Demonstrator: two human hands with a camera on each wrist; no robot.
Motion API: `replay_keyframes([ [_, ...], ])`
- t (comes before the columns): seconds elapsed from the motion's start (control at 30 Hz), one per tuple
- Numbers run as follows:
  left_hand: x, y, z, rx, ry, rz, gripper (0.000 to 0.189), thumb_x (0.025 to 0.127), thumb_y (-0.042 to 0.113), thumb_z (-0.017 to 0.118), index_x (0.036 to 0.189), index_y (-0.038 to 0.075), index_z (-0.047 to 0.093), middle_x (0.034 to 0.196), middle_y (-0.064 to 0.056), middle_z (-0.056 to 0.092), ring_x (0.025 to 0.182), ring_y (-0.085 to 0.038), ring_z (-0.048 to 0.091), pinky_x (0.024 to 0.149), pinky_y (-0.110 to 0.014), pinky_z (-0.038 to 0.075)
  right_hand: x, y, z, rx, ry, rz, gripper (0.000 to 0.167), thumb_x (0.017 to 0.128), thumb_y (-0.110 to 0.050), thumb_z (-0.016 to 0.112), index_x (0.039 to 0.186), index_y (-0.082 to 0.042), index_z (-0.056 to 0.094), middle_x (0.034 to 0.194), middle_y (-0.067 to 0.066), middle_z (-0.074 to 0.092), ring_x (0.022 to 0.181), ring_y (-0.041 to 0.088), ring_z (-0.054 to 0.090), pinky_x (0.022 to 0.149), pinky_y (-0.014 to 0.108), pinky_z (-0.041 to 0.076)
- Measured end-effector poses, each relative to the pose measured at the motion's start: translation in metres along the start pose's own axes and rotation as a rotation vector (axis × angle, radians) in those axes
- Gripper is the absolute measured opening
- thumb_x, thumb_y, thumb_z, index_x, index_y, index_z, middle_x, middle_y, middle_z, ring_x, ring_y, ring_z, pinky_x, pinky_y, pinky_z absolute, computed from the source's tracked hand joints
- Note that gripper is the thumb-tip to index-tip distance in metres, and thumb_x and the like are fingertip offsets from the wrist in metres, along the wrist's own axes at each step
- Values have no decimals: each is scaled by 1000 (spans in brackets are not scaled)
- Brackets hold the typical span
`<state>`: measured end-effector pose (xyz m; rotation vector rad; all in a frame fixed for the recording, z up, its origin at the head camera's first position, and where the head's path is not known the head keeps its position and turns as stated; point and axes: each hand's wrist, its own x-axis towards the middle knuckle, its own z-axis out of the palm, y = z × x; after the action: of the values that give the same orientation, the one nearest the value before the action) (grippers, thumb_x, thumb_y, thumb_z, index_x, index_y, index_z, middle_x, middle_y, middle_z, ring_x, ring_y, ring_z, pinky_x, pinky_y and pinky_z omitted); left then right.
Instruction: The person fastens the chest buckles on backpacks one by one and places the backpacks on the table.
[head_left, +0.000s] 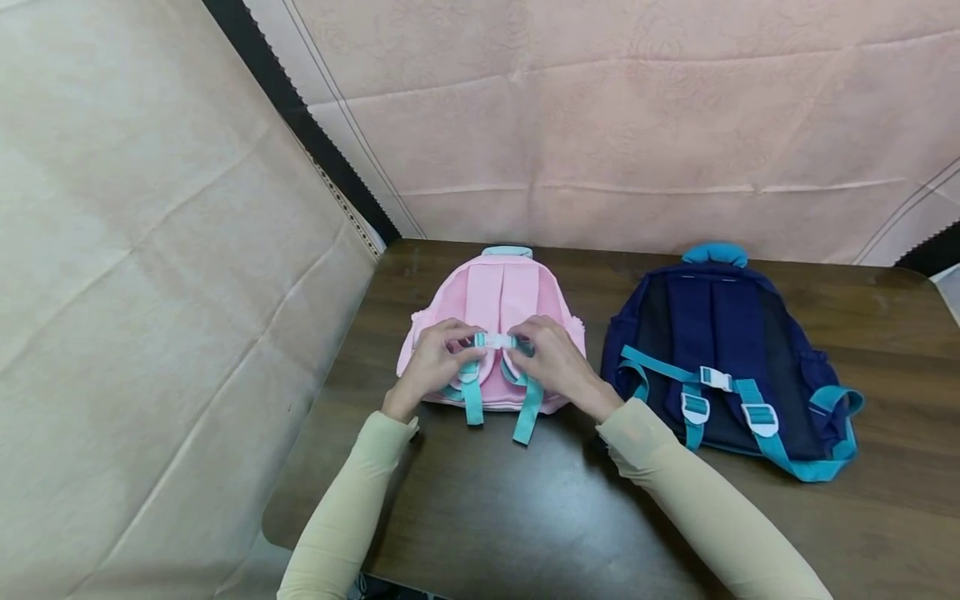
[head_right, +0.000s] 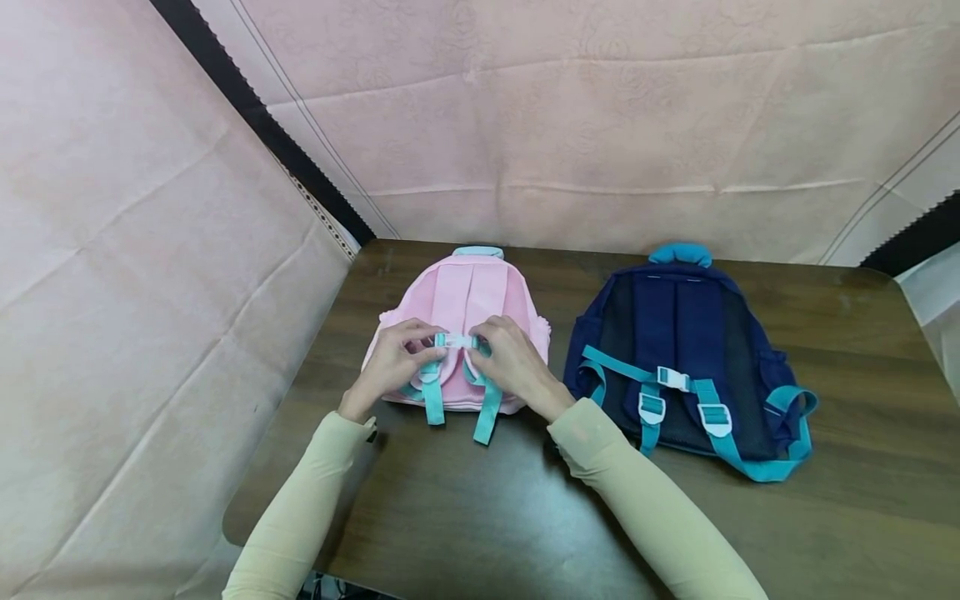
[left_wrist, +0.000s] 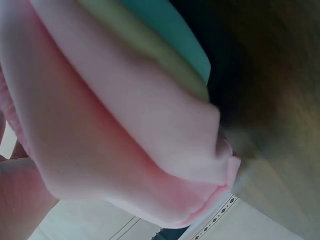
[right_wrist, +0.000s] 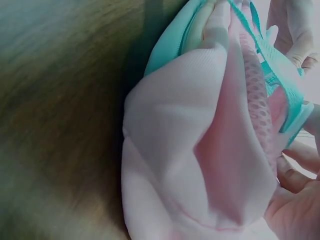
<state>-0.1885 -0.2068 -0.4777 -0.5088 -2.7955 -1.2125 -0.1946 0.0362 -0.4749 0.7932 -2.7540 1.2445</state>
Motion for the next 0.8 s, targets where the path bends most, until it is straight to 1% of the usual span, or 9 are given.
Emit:
replay_keyframes([
  [0.2, 1, 3, 0, 146, -62, 1, 40, 98, 21, 82, 136, 9, 77, 119, -10, 75, 102, -24, 63, 89, -39, 55, 1, 2, 0, -1, 5, -26, 33, 98, -14, 82, 127, 2, 77, 117, 19, 76, 100, 29, 64, 91, 45, 63],
  [0.3, 2, 5, 1, 196, -46, 26, 39, 98, 22, 83, 134, 8, 77, 116, -11, 76, 104, -25, 65, 91, -42, 57, 1, 6, 1, 11, 14, -51, 33, 98, -15, 81, 127, 2, 76, 116, 19, 76, 99, 30, 64, 89, 45, 63],
  [0.33, 2, 6, 1, 200, -29, 33, 37, 98, 22, 84, 131, 8, 79, 112, -11, 77, 102, -25, 66, 90, -42, 57, 3, 16, 5, 30, 22, -72, 35, 100, -20, 80, 128, 1, 76, 117, 17, 76, 100, 27, 64, 90, 41, 63],
  [0.4, 3, 6, 2, 192, 8, 43, 31, 95, 21, 86, 123, 7, 81, 105, -11, 77, 97, -25, 66, 86, -41, 57, 4, 24, 9, 34, 34, -96, 36, 101, -24, 79, 129, -1, 76, 118, 16, 75, 101, 26, 64, 90, 38, 62],
  [0.5, 4, 7, 2, 171, 41, 44, 25, 92, 19, 89, 113, 7, 81, 97, -9, 76, 92, -24, 65, 82, -36, 53, 4, 25, 8, 33, 23, -107, 36, 102, -24, 78, 131, -2, 76, 121, 16, 75, 106, 26, 65, 96, 39, 63],
  [0.53, 4, 8, 2, 166, 42, 44, 24, 92, 18, 90, 111, 7, 81, 97, -9, 76, 91, -24, 64, 81, -35, 52, 3, 24, 8, 34, 17, -107, 37, 102, -23, 78, 131, -1, 75, 122, 17, 75, 108, 28, 65, 98, 41, 63],
  [0.57, 4, 8, 2, 163, 43, 46, 24, 91, 18, 90, 110, 7, 81, 97, -9, 76, 91, -24, 64, 81, -35, 51, 2, 14, 3, 17, 7, -92, 35, 101, -18, 79, 130, 1, 75, 122, 20, 75, 109, 31, 65, 98, 46, 63],
  [0.63, 4, 8, 3, 160, 44, 51, 23, 90, 16, 90, 109, 6, 82, 97, -9, 77, 91, -25, 64, 81, -35, 51, 0, 5, -1, -1, -10, -80, 34, 101, -13, 78, 131, 3, 74, 123, 21, 75, 112, 34, 66, 101, 51, 62],
  [0.8, 4, 8, 5, 173, 64, 63, 22, 89, 15, 91, 107, 6, 82, 96, -9, 78, 91, -25, 64, 80, -35, 51, -1, -3, 0, -58, -10, -49, 34, 101, -11, 78, 132, 4, 74, 124, 20, 75, 113, 32, 66, 102, 47, 62],
])
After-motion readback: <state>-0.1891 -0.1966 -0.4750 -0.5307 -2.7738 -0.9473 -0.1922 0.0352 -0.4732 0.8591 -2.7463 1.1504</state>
